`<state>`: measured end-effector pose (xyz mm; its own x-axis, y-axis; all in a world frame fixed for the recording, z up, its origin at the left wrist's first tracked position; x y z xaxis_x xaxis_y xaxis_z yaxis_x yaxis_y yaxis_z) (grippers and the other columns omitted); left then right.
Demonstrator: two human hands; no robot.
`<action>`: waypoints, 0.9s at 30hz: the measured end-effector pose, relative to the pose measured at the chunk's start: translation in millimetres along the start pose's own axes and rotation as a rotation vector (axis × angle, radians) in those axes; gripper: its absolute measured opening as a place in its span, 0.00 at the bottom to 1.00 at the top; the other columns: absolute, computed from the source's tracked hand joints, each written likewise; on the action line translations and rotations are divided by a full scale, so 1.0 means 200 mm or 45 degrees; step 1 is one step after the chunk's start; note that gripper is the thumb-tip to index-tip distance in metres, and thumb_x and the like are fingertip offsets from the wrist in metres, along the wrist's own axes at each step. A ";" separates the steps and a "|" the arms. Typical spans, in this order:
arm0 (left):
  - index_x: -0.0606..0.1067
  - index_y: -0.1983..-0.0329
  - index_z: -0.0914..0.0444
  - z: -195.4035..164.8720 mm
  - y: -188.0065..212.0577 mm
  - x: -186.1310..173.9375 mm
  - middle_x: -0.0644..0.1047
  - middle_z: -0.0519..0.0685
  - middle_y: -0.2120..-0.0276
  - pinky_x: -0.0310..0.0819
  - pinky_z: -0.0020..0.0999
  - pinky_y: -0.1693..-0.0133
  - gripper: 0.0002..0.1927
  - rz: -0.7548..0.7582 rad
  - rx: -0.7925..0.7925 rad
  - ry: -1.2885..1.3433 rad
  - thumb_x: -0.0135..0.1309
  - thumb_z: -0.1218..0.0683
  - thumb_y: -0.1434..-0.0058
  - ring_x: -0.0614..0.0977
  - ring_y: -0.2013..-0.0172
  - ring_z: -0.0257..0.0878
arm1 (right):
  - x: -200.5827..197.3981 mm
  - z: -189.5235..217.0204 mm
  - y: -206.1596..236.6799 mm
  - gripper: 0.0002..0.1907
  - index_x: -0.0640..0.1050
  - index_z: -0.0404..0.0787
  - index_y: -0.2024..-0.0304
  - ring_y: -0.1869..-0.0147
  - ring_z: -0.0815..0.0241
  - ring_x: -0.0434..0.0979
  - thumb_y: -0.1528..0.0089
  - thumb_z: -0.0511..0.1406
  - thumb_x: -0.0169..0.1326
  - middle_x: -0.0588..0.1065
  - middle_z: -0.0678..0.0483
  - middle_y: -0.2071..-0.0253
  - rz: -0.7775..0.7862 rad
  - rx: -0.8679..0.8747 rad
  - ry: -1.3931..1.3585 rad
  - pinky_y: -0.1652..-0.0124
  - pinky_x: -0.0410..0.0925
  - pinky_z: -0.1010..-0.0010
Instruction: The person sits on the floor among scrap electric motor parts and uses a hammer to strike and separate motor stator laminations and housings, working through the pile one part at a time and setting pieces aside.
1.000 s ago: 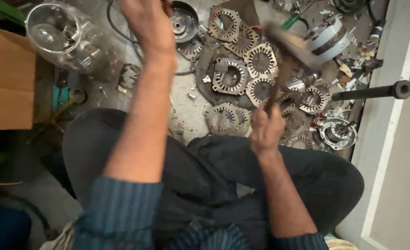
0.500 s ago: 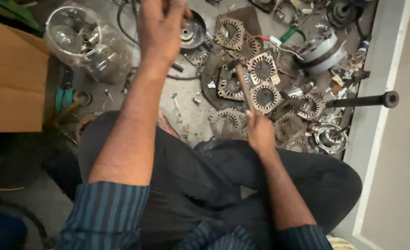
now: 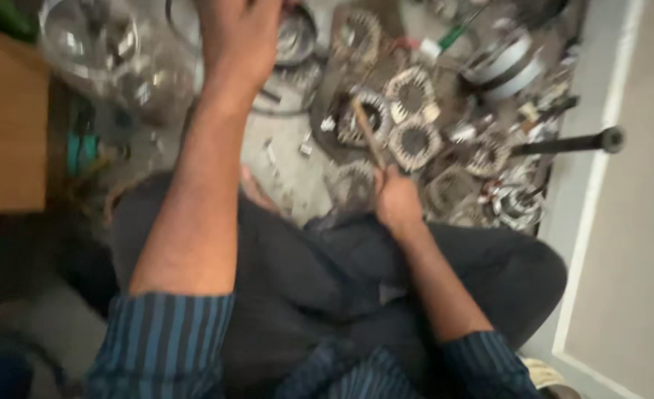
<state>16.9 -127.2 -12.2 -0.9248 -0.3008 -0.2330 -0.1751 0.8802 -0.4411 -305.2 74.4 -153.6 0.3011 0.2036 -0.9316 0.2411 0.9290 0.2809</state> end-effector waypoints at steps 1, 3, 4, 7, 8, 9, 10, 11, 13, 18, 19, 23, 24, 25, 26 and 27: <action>0.78 0.71 0.67 0.01 0.00 -0.01 0.80 0.48 0.76 0.72 0.34 0.70 0.14 0.020 -0.065 0.221 0.58 0.53 0.33 0.80 0.75 0.35 | -0.03 0.01 -0.01 0.21 0.74 0.36 0.57 0.58 0.24 0.75 0.29 0.48 0.44 0.75 0.29 0.67 -0.042 -0.003 -0.007 0.58 0.66 0.39; 0.78 0.71 0.67 0.02 0.02 -0.06 0.80 0.45 0.77 0.73 0.31 0.70 0.14 0.019 -0.219 0.407 0.56 0.54 0.30 0.80 0.75 0.32 | -0.07 0.06 0.01 0.21 0.74 0.36 0.55 0.58 0.24 0.75 0.29 0.48 0.44 0.76 0.29 0.68 -0.016 -0.036 -0.024 0.58 0.66 0.38; 0.77 0.72 0.67 0.00 0.03 -0.06 0.80 0.44 0.77 0.72 0.30 0.70 0.14 0.028 -0.264 0.428 0.56 0.55 0.30 0.79 0.75 0.31 | -0.11 0.07 0.04 0.20 0.74 0.36 0.56 0.59 0.24 0.75 0.29 0.48 0.45 0.76 0.30 0.68 -0.062 -0.067 -0.062 0.59 0.66 0.39; 0.76 0.70 0.66 -0.05 -0.01 -0.06 0.80 0.42 0.76 0.72 0.28 0.70 0.13 0.037 -0.270 0.454 0.56 0.55 0.30 0.78 0.75 0.30 | -0.28 0.07 0.09 0.19 0.73 0.36 0.58 0.62 0.30 0.75 0.28 0.47 0.47 0.75 0.34 0.70 -0.274 -0.225 -0.255 0.63 0.67 0.44; 0.76 0.68 0.66 -0.06 -0.01 -0.05 0.80 0.42 0.76 0.72 0.28 0.70 0.13 0.039 -0.268 0.450 0.55 0.54 0.29 0.78 0.75 0.30 | -0.33 0.05 0.12 0.19 0.72 0.36 0.58 0.65 0.33 0.75 0.28 0.46 0.46 0.74 0.36 0.71 -0.358 -0.297 -0.383 0.64 0.67 0.48; 0.76 0.67 0.66 -0.07 -0.01 -0.05 0.80 0.42 0.75 0.72 0.29 0.70 0.12 0.041 -0.259 0.419 0.55 0.54 0.30 0.79 0.74 0.30 | -0.36 0.03 0.14 0.18 0.71 0.36 0.58 0.67 0.37 0.75 0.28 0.46 0.46 0.73 0.38 0.72 -0.443 -0.371 -0.512 0.65 0.67 0.51; 0.77 0.66 0.66 -0.07 -0.02 -0.04 0.80 0.42 0.75 0.72 0.30 0.69 0.12 0.044 -0.249 0.390 0.56 0.53 0.30 0.79 0.74 0.30 | -0.37 -0.01 0.14 0.18 0.70 0.37 0.58 0.69 0.41 0.70 0.29 0.46 0.49 0.70 0.40 0.71 -0.432 -0.472 -0.916 0.66 0.65 0.55; 0.77 0.66 0.65 -0.06 -0.02 -0.03 0.80 0.42 0.75 0.73 0.30 0.69 0.11 0.052 -0.246 0.352 0.56 0.53 0.30 0.80 0.74 0.31 | -0.34 -0.05 0.15 0.19 0.68 0.38 0.58 0.71 0.46 0.65 0.30 0.47 0.52 0.66 0.43 0.71 -0.401 -0.560 -1.326 0.67 0.63 0.59; 0.78 0.70 0.65 -0.03 0.00 0.00 0.80 0.43 0.77 0.72 0.33 0.69 0.14 0.097 -0.271 0.230 0.56 0.52 0.32 0.81 0.74 0.32 | -0.24 -0.12 0.14 0.20 0.66 0.38 0.62 0.73 0.46 0.59 0.31 0.46 0.55 0.62 0.42 0.72 -0.410 -0.576 -1.605 0.69 0.59 0.60; 0.80 0.68 0.64 -0.04 0.03 0.04 0.80 0.47 0.75 0.73 0.36 0.68 0.13 0.123 -0.187 0.045 0.58 0.50 0.35 0.81 0.73 0.36 | 0.14 -0.21 0.01 0.19 0.73 0.35 0.55 0.62 0.25 0.74 0.28 0.46 0.46 0.75 0.29 0.69 -0.020 -0.045 -0.147 0.62 0.66 0.40; 0.79 0.68 0.65 -0.05 0.03 0.02 0.80 0.48 0.75 0.73 0.37 0.67 0.13 0.114 -0.143 0.077 0.58 0.51 0.34 0.82 0.72 0.37 | 0.13 -0.20 0.00 0.20 0.73 0.35 0.56 0.61 0.24 0.74 0.29 0.47 0.46 0.75 0.29 0.68 -0.025 -0.066 -0.157 0.62 0.66 0.40; 0.78 0.68 0.66 -0.08 0.02 -0.05 0.81 0.48 0.75 0.74 0.37 0.66 0.15 0.044 -0.081 0.160 0.57 0.51 0.30 0.83 0.71 0.38 | -0.01 -0.07 -0.03 0.23 0.74 0.34 0.57 0.59 0.25 0.76 0.29 0.49 0.45 0.76 0.30 0.66 -0.075 -0.145 -0.193 0.61 0.67 0.40; 0.78 0.68 0.66 -0.07 0.02 -0.04 0.81 0.48 0.75 0.74 0.37 0.66 0.15 0.071 -0.152 0.155 0.57 0.50 0.30 0.83 0.72 0.37 | -0.06 -0.06 0.00 0.23 0.74 0.35 0.57 0.59 0.27 0.77 0.28 0.49 0.44 0.76 0.31 0.67 -0.088 -0.117 -0.194 0.61 0.67 0.41; 0.79 0.68 0.65 -0.05 0.02 -0.02 0.81 0.47 0.75 0.74 0.36 0.66 0.15 0.091 -0.201 0.160 0.57 0.49 0.31 0.83 0.72 0.36 | -0.13 -0.04 0.01 0.23 0.74 0.35 0.57 0.61 0.29 0.77 0.28 0.49 0.45 0.76 0.34 0.68 -0.132 -0.113 -0.231 0.62 0.68 0.45; 0.79 0.68 0.65 -0.04 0.01 -0.01 0.82 0.46 0.75 0.75 0.36 0.66 0.15 0.100 -0.242 0.169 0.57 0.49 0.31 0.83 0.72 0.35 | -0.19 -0.03 0.03 0.22 0.74 0.35 0.57 0.63 0.32 0.77 0.27 0.49 0.45 0.76 0.36 0.70 -0.185 -0.121 -0.264 0.64 0.68 0.48; 0.79 0.65 0.64 -0.04 0.00 0.01 0.83 0.46 0.73 0.75 0.36 0.66 0.14 0.102 -0.226 0.224 0.57 0.48 0.30 0.84 0.71 0.36 | -0.25 -0.04 0.06 0.22 0.74 0.35 0.57 0.66 0.35 0.78 0.26 0.48 0.46 0.75 0.38 0.71 -0.231 -0.122 -0.294 0.65 0.68 0.51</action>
<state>12.4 -124.9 -6.8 -0.9798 -0.1729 -0.1001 -0.1413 0.9540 -0.2645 -324.5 77.2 -106.1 0.4654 -0.0340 -0.8844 0.2251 0.9709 0.0812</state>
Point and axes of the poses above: each hand's wrist, its own y-axis away from the middle knuckle, its own x-axis out of the palm, z = x × y, the point moved 8 cm from there along -y, towards the middle knuckle
